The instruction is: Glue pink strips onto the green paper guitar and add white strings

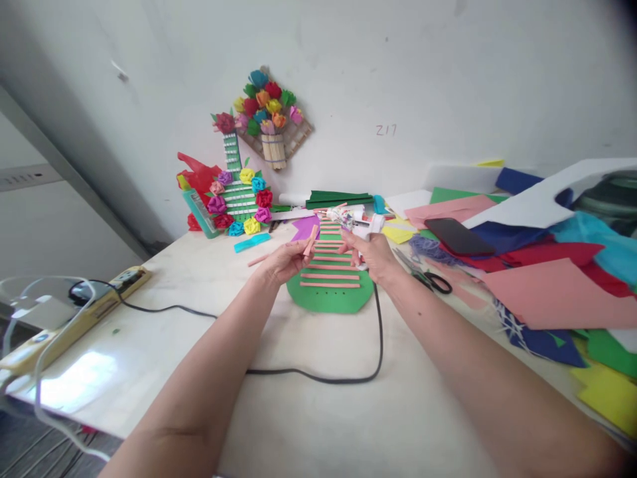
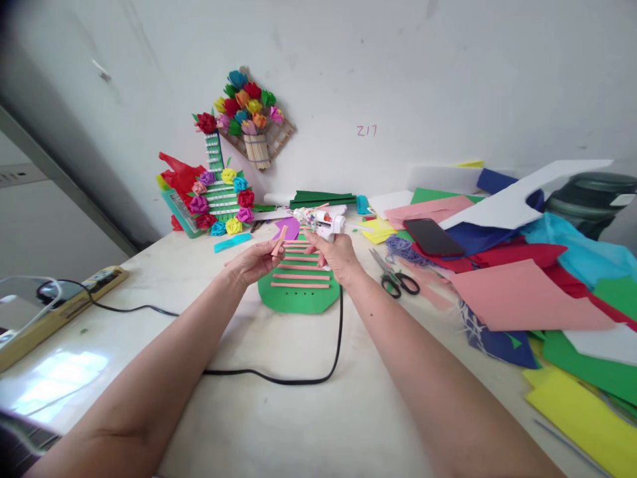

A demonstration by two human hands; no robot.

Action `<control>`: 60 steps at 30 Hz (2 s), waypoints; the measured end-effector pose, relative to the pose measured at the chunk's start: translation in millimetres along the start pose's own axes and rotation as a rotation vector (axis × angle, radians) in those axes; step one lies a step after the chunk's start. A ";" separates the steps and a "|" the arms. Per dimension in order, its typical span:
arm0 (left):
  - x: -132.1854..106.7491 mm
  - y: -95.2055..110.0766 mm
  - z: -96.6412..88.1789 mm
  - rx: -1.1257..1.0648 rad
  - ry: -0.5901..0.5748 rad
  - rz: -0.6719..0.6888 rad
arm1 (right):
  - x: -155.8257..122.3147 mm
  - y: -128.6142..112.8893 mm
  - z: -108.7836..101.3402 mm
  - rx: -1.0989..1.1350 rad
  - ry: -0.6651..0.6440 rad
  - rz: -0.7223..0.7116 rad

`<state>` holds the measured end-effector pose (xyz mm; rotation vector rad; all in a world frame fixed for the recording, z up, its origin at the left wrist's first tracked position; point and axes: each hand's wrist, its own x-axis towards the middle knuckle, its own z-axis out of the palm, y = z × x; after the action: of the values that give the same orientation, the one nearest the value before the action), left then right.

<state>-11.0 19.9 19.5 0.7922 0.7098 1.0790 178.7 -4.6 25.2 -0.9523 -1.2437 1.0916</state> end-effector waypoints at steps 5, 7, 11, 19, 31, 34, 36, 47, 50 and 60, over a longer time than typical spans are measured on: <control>1.3 2.2 -6.4 -0.017 -0.009 0.012 | -3.0 -4.1 -2.2 -0.047 -0.075 -0.024; 1.6 2.2 -7.5 -0.018 -0.017 0.012 | -4.3 -6.1 -2.7 -0.074 -0.106 -0.016; 1.6 1.8 -8.5 -0.024 -0.002 0.016 | -4.7 -7.3 -3.8 -0.133 -0.163 -0.022; 0.4 3.3 -7.2 -0.050 0.008 0.007 | -3.7 -8.9 -2.6 -0.230 -0.133 0.020; 2.5 4.3 -9.6 -0.036 -0.001 0.022 | -4.1 -9.1 -3.9 -0.314 -0.118 0.064; 2.6 4.0 -9.1 -0.045 -0.002 0.020 | -4.4 -9.6 -3.5 -0.324 -0.104 0.073; 3.3 3.5 -10.0 -0.047 -0.009 0.026 | -4.2 -9.1 -3.4 -0.330 -0.100 0.074; 3.8 2.5 -11.5 -0.042 -0.044 0.026 | -1.6 -5.4 -4.3 -0.336 -0.071 0.053; 2.8 2.2 -10.2 -0.034 -0.047 0.027 | -1.7 -5.7 -4.1 -0.298 -0.051 0.040; 4.0 -1.2 -11.4 -0.020 -0.056 0.030 | 0.3 -3.7 -4.0 -0.278 0.012 0.019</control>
<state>-18.5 25.8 11.9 0.8155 0.6412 1.0857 183.1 -5.0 28.4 -1.1800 -1.4024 0.9405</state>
